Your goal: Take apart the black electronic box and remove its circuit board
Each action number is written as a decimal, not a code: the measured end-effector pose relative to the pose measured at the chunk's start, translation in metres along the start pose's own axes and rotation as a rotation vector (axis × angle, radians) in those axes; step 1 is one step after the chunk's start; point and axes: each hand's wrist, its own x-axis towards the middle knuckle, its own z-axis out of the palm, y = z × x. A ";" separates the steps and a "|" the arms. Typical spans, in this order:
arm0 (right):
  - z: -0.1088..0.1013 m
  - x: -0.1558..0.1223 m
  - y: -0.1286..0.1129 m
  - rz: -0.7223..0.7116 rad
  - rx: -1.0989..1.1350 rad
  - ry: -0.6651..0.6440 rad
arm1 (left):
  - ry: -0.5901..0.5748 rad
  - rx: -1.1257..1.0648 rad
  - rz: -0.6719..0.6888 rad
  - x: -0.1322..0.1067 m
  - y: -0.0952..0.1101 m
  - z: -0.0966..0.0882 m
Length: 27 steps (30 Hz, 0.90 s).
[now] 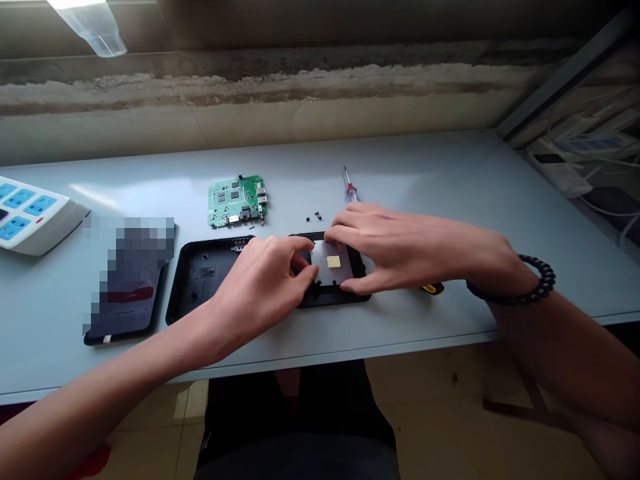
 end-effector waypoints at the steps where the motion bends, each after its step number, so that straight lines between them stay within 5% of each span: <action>1: 0.000 0.000 0.000 0.002 -0.003 -0.001 | 0.007 0.014 0.011 0.000 0.000 0.000; 27: 0.002 -0.001 -0.001 -0.002 -0.011 0.014 | 0.092 0.198 0.105 -0.001 0.003 -0.007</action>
